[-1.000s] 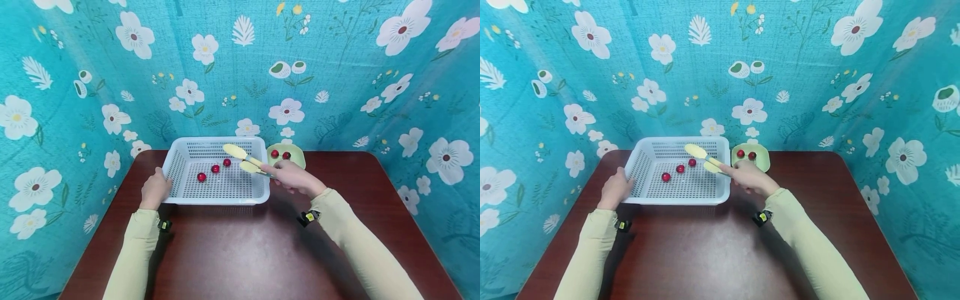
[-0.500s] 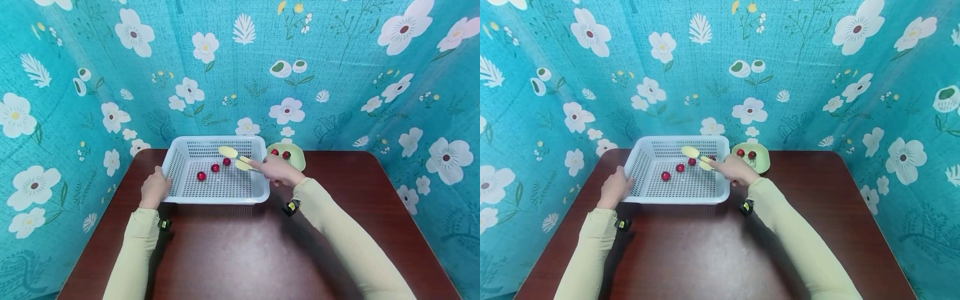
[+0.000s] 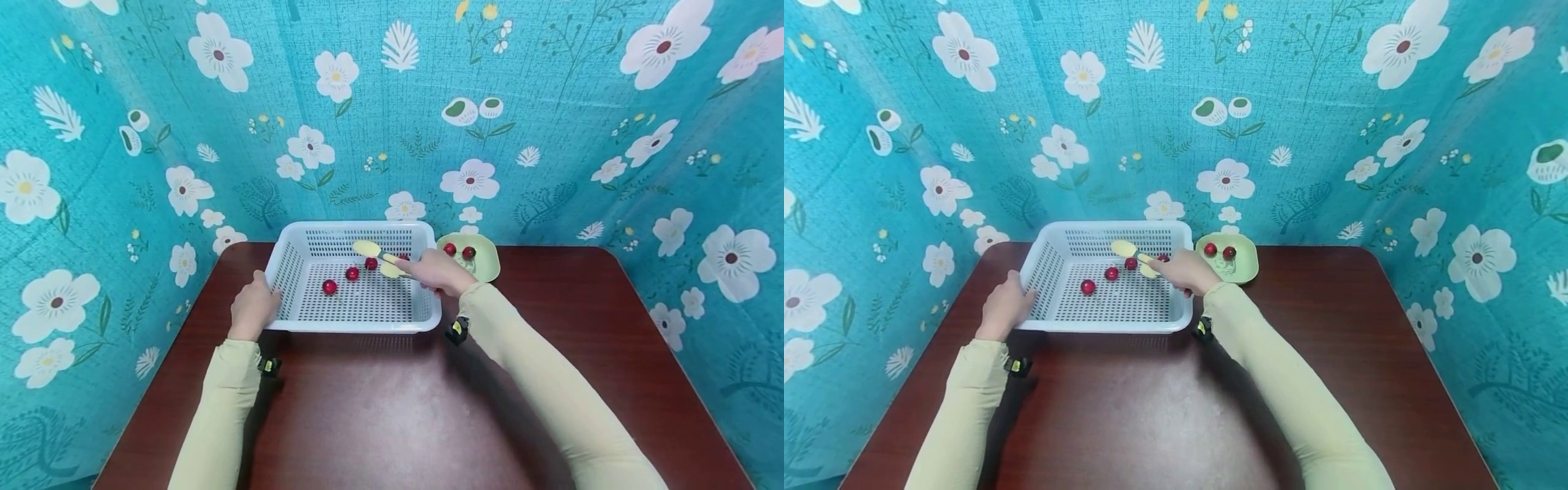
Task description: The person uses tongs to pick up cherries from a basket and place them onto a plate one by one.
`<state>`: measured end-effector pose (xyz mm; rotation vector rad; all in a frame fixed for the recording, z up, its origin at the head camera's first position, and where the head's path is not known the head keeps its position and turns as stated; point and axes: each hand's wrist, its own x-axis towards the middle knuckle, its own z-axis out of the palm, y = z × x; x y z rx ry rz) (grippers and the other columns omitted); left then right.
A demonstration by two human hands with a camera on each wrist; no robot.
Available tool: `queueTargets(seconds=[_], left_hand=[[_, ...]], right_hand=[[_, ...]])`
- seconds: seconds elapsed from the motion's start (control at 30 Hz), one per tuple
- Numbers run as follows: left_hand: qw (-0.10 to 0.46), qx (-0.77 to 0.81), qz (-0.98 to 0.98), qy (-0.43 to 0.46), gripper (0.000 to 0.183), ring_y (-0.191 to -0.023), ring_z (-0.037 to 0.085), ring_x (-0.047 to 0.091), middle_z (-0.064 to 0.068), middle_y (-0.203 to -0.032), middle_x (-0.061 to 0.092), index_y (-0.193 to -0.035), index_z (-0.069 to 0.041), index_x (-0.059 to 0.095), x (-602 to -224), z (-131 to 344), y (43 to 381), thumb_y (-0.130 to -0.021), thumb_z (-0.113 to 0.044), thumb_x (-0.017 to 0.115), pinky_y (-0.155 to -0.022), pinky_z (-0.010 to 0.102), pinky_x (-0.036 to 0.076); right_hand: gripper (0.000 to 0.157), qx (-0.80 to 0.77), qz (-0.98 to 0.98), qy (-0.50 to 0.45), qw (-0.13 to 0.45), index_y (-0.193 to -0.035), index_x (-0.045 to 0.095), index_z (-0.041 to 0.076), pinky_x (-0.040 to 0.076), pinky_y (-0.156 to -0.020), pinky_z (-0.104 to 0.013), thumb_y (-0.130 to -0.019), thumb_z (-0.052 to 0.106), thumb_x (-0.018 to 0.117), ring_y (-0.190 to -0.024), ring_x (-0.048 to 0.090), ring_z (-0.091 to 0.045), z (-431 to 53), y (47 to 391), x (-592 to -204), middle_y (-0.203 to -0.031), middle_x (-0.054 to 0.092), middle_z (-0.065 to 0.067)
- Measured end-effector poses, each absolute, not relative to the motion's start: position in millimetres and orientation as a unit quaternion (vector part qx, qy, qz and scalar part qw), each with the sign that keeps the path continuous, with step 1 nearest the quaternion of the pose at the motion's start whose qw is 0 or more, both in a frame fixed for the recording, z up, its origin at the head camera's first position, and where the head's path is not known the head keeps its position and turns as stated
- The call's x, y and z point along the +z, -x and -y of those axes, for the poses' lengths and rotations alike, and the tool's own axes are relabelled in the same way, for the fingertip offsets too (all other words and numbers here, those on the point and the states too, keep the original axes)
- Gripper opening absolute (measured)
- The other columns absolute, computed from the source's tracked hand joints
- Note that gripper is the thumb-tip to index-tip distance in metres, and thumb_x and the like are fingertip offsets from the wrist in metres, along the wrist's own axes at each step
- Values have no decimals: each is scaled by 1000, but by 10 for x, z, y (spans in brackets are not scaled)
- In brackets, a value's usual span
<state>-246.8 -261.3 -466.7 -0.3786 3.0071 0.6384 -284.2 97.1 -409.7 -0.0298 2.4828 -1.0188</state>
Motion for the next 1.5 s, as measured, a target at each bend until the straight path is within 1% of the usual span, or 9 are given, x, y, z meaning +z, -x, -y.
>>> queueTargets(seconds=[0.2, 0.4, 0.5, 0.67, 0.8, 0.97, 1.13, 1.33, 1.5], left_hand=[[24, 205, -971, 122, 48, -77, 38, 68, 30, -101, 63, -136, 11, 38, -4665, 2617, 2460, -104, -20, 55, -67, 51, 55], [21, 204, -971, 122, 48, -78, 39, 68, 31, -102, 63, -136, 11, 38, -4657, 2624, 2463, -104, -20, 55, -67, 52, 55], [19, 204, -971, 121, 48, -79, 39, 68, 31, -103, 63, -136, 11, 38, -4660, 2623, 2471, -103, -20, 56, -69, 53, 56], [20, 204, -971, 124, 49, -79, 40, 69, 32, -104, 64, -136, 11, 38, -4672, 2620, 2481, -103, -20, 56, -70, 53, 57], [20, 203, -971, 125, 48, -79, 39, 69, 31, -103, 64, -136, 10, 38, -4674, 2618, 2485, -103, -20, 56, -69, 53, 56], [18, 206, -971, 124, 49, -81, 40, 69, 31, -104, 63, -136, 10, 38, -4664, 2612, 2481, -103, -20, 57, -71, 54, 57], [15, 207, -971, 122, 47, -80, 40, 69, 32, -105, 63, -134, 10, 39, -4665, 2611, 2477, -103, -20, 57, -72, 55, 57], [15, 206, -971, 121, 45, -79, 39, 69, 31, -103, 63, -132, 9, 39, -4672, 2613, 2483, -103, -20, 57, -70, 54, 57], [21, 206, -971, 121, 45, -79, 39, 68, 30, -102, 63, -133, 9, 39, -4677, 2624, 2481, -104, -21, 56, -69, 52, 56]], right_hand=[[52, -349, -909, 5, 226, -80, 51, 10, 37, -44, -29, -100, 57, 58, -45, 35, -14, -908, 2894, -4128, -60, 42, -1], [56, -310, -925, 6, 220, -72, 45, 12, 37, -42, -29, -98, 59, 60, -41, 35, -15, -855, 2901, -4128, -55, 37, 1], [55, -296, -931, 2, 213, -72, 45, 13, 36, -41, -29, -98, 59, 61, -40, 35, -15, -856, 2913, -4155, -54, 34, 1], [51, -291, -935, 4, 204, -77, 52, 10, 35, -40, -28, -99, 55, 62, -40, 35, -14, -865, 2921, -4197, -56, 36, 0], [47, -290, -936, 8, 199, -88, 60, 6, 36, -40, -28, -99, 52, 64, -41, 36, -14, -864, 2920, -4206, -59, 39, -1], [45, -274, -942, 17, 193, -94, 61, 3, 38, -39, -27, -99, 48, 65, -39, 37, -14, -865, 2908, -4192, -59, 38, -1], [43, -278, -941, 14, 193, -103, 59, 3, 39, -39, -28, -98, 45, 67, -40, 38, -15, -873, 2896, -4188, -65, 41, -4], [42, -307, -933, 11, 186, -97, 61, 3, 37, -39, -28, -99, 45, 67, -41, 37, -15, -908, 2877, -4206, -66, 39, -3], [42, -327, -928, 4, 180, -96, 60, 4, 38, -39, -29, -99, 45, 67, -42, 37, -15, -937, 2848, -4225, -70, 43, -5]])
